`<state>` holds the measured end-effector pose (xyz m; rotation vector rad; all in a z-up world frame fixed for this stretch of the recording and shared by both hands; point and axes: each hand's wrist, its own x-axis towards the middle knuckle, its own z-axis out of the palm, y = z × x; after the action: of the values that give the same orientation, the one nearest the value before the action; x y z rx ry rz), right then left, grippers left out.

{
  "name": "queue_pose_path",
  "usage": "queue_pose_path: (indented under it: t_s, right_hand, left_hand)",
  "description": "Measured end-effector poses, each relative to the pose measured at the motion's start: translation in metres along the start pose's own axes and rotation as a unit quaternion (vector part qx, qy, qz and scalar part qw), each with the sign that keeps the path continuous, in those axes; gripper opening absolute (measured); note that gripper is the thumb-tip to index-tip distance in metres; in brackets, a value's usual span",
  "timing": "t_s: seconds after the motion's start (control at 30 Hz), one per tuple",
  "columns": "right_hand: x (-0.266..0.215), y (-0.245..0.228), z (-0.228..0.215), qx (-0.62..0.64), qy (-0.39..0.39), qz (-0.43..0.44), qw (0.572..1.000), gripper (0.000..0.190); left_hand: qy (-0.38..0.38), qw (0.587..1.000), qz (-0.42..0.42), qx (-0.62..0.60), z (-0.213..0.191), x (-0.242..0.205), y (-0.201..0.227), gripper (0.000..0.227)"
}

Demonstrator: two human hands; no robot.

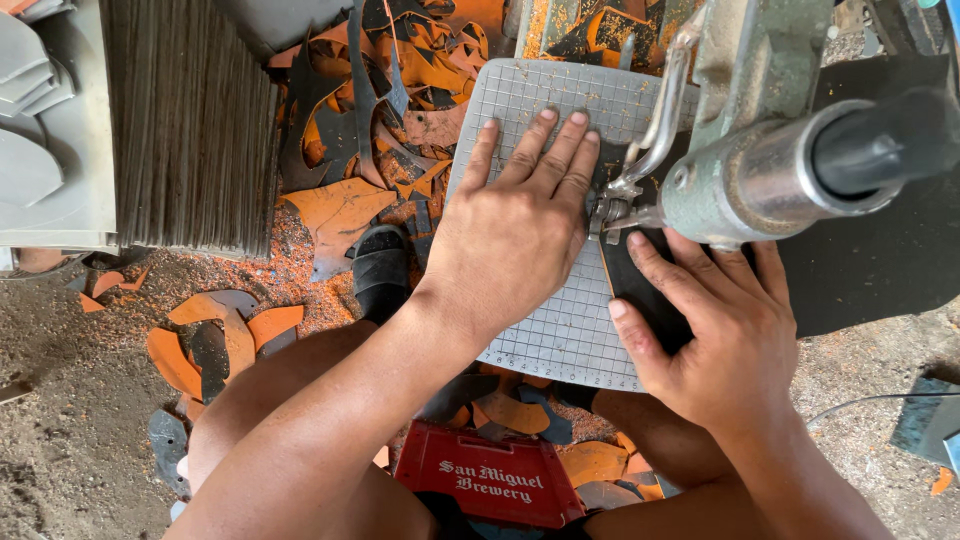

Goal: The person uses a vertical cutting machine to cut a black rubber sheet into a specific shape. They guide the material under the blade with both hands, rotate it as needed, and remove the finished piece before starting on another sheet.

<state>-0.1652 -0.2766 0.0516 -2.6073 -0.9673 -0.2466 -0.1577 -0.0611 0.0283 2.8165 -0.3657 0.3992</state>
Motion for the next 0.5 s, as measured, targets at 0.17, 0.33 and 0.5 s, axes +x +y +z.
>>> queue_pose_path:
  t_s: [0.17,0.33,0.5]
  right_hand:
    - [0.0019,-0.0041,0.0019,-0.01,0.005,0.007,1.0,0.045]
    - [0.003,-0.0043,0.0033,-0.005,0.003,0.016,1.0,0.045]
    - [0.0044,-0.0063,0.0057,-0.009,0.01,0.02,1.0,0.043]
  left_hand:
    - [0.003,1.0,-0.001,-0.005,-0.0003,0.0039,-0.001,0.05]
    - [-0.001,1.0,-0.002,-0.007,0.0021,0.0073,-0.0016,0.05]
    - [0.005,1.0,-0.002,-0.003,0.0059,0.0099,-0.0041,0.046]
